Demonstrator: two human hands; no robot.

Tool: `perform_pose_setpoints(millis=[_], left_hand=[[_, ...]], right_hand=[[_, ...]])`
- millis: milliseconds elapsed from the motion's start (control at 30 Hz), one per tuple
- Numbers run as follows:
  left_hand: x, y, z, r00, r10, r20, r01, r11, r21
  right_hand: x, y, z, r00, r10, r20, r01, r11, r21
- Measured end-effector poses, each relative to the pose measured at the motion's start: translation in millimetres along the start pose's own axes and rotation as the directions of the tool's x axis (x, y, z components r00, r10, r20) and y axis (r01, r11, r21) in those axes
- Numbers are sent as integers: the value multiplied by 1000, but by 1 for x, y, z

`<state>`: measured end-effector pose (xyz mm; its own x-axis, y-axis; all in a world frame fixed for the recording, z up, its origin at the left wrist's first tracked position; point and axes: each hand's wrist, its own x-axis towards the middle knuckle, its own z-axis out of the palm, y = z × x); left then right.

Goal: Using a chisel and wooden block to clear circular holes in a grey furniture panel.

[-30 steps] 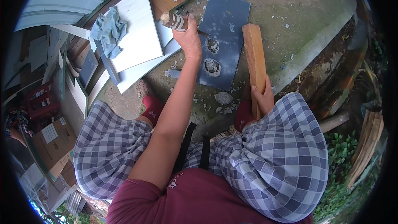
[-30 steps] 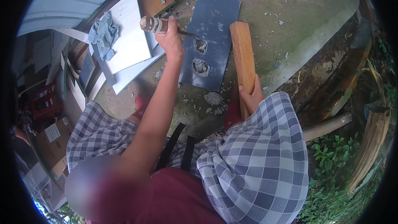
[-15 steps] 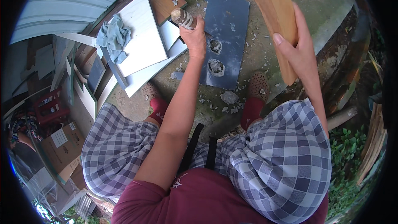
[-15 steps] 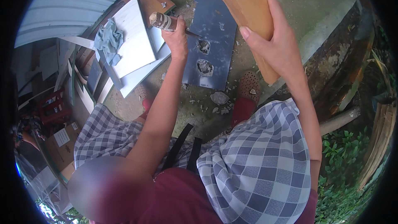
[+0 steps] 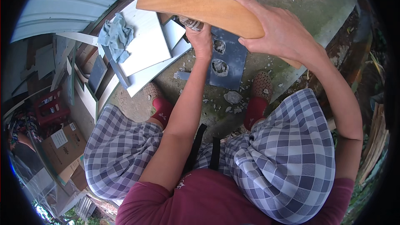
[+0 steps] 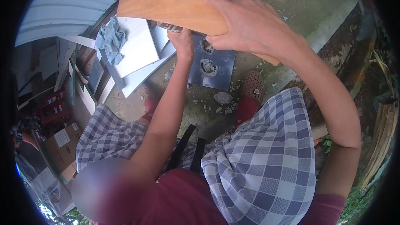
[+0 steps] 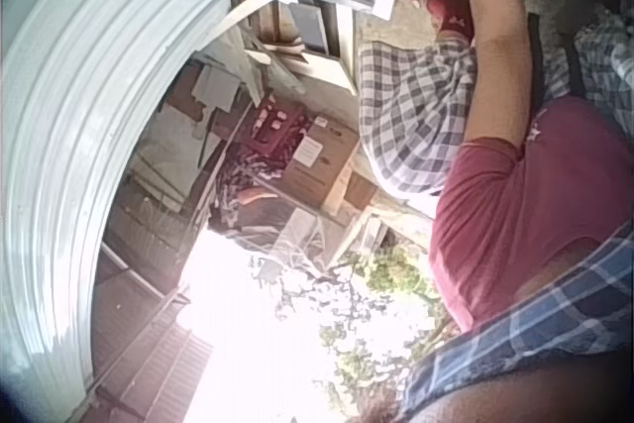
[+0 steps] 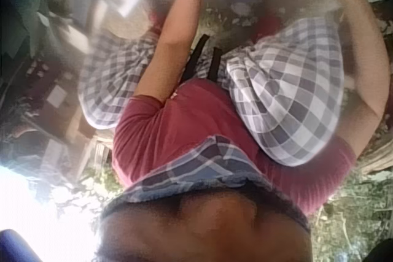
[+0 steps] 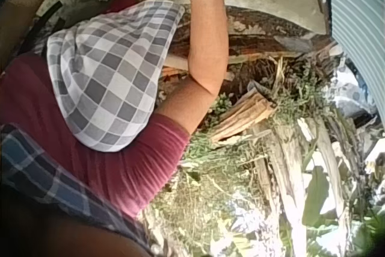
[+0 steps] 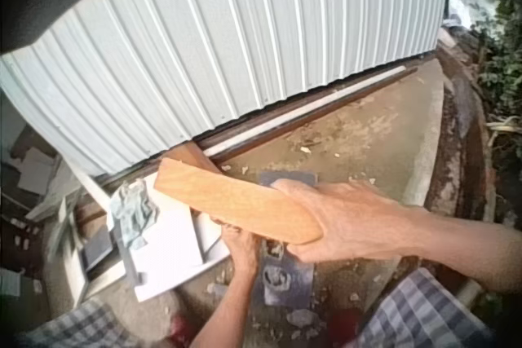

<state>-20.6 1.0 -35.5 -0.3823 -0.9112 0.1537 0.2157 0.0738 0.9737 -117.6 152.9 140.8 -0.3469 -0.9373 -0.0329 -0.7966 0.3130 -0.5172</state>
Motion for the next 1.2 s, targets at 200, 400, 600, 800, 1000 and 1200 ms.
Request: perform_pose_setpoints(millis=[200, 400, 600, 800, 1000, 1200], left_hand=[[5, -3, -1, 998, -32, -45, 34, 998, 43], [7, 2, 0, 998, -20, -56, 25, 995, 92], [4, 0, 6, 999, 2, -42, -4, 999, -45], [15, -6, -10, 997, -76, -32, 75, 997, -16], [23, 5, -22, 987, -82, -141, 65, 990, -122], [21, -1, -26, 985, -79, -155, 67, 995, -81]], right_hand=[[-2, 2, -13, 939, -45, -342, 181, 908, 378], [0, -50, -55, 918, -99, -385, 344, 683, 644], [14, 9, 26, 996, 86, -15, -82, 983, 166], [-1, -5, 7, 987, 114, -110, -79, 957, 279], [-31, 19, 24, 920, 245, -306, -82, 885, 459], [-45, 36, 43, 853, 431, -295, -192, 784, 591]])
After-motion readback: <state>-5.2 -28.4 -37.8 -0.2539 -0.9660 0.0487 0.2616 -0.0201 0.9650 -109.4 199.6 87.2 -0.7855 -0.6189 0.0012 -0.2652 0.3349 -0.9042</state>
